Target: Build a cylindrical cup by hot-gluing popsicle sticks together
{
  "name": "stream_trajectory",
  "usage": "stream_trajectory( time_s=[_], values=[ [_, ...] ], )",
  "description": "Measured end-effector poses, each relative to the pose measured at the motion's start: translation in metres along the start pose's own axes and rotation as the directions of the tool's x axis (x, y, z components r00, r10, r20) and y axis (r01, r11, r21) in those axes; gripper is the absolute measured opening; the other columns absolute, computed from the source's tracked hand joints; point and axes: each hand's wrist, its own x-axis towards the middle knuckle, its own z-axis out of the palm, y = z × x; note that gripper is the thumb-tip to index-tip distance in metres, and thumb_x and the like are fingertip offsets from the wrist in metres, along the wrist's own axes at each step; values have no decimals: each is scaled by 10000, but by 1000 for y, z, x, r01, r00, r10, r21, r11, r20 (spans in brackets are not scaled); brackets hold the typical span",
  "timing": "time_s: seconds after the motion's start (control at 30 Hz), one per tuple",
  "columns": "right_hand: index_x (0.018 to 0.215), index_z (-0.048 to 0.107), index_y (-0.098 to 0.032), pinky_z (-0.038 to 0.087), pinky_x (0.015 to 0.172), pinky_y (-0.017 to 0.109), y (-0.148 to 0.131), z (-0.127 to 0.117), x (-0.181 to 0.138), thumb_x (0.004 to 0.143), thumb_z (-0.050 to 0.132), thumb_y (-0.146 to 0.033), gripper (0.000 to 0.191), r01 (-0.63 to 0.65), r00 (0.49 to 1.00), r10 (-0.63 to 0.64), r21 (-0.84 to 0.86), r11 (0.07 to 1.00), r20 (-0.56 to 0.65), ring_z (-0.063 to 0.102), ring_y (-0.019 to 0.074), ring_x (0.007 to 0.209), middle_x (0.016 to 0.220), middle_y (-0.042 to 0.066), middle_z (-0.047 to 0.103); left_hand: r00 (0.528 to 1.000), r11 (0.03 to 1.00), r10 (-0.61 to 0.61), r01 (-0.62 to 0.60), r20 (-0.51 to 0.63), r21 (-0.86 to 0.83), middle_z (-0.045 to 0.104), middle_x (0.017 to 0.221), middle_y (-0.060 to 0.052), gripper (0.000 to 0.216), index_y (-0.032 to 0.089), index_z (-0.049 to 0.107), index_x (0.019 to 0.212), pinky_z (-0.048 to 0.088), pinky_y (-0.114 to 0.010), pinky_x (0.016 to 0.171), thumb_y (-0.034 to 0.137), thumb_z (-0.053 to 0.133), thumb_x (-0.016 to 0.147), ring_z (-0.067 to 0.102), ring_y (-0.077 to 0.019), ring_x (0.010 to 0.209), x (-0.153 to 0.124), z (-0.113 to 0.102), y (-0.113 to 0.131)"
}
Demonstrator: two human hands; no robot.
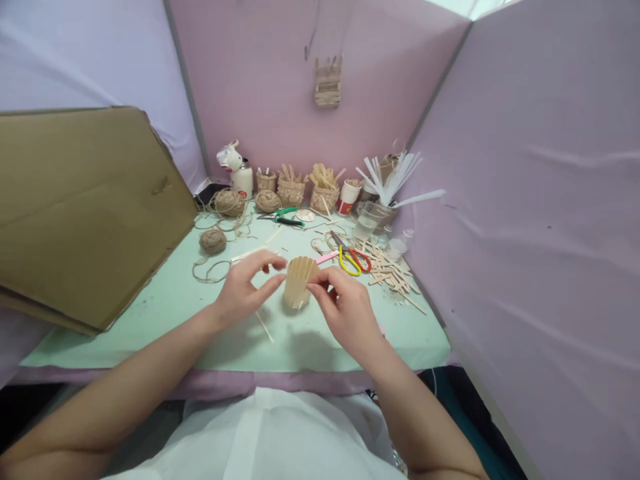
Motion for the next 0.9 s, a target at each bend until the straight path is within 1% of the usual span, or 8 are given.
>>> stream_trajectory(
  time_s=[0.1, 0.27, 0.37, 0.43, 0.53, 0.7, 0.8, 0.9],
  values=[
    [798, 604, -200, 411, 555, 228, -6, 3, -2, 910, 554, -277, 144, 34, 999, -33, -11, 999, 13, 541, 113, 624, 747, 3, 629, 990, 992, -83, 93, 115, -89, 690, 903, -53, 159, 175, 654, 960, 468, -259, 744, 289, 588, 872, 614, -147, 816, -13, 11, 16],
    [793, 611, -203, 405, 591, 222, -10, 9, -8, 909, 553, -263, 143, 54, 998, -54, 5, 999, 34, 541, 107, 642, 744, -9, 634, 950, 925, -278, 305, 143, -227, 679, 792, -28, 140, 172, 681, 825, 440, -224, 652, 272, 589, 861, 579, -126, 716, -24, 20, 25],
    [869, 636, -205, 435, 620, 231, 4, 0, 5, 910, 538, -312, 151, 20, 1000, -20, 1, 1000, 11, 587, 129, 702, 825, 15, 674, 921, 882, -360, 388, 148, -268, 649, 744, -16, 130, 167, 667, 777, 428, -227, 642, 268, 606, 832, 549, -119, 676, -24, 21, 23],
    [970, 647, -195, 456, 674, 249, 26, -13, 26, 917, 507, -337, 206, -57, 996, 46, -139, 989, -76, 619, 157, 797, 948, 52, 695, 885, 827, -443, 466, 146, -316, 632, 730, -10, 129, 162, 654, 763, 423, -229, 639, 278, 621, 807, 538, -117, 663, -23, 21, 21],
    [1072, 639, -157, 446, 814, 264, 74, -33, 66, 936, 440, -259, 261, -287, 952, 294, -600, 747, -89, 623, 184, 976, 1094, 105, 684, 818, 712, -557, 560, 144, -423, 615, 718, -1, 146, 158, 639, 759, 423, -227, 644, 303, 645, 771, 538, -116, 669, -20, 22, 19],
    [852, 717, -112, 463, 676, 260, 139, -30, 107, 806, 593, -181, 149, -334, 847, 530, -728, 599, 48, 667, 229, 806, 864, 139, 726, 768, 604, -620, 598, 160, -527, 577, 678, 26, 132, 161, 623, 746, 398, -204, 619, 289, 655, 748, 489, -87, 625, -18, 25, 22],
    [880, 733, -110, 477, 656, 255, 154, -17, 116, 764, 629, -169, 167, -316, 795, 598, -774, 549, 100, 680, 236, 794, 876, 144, 731, 747, 566, -639, 620, 187, -543, 559, 668, 32, 130, 161, 618, 745, 383, -199, 605, 285, 655, 749, 465, -80, 614, -19, 27, 23],
    [958, 732, -103, 491, 703, 264, 155, -10, 122, 756, 644, -170, 230, -273, 793, 598, -811, 517, 114, 685, 265, 887, 948, 171, 728, 733, 536, -646, 633, 211, -559, 546, 663, 32, 134, 160, 615, 744, 371, -199, 595, 288, 654, 755, 447, -77, 606, -21, 27, 22]
  ],
)
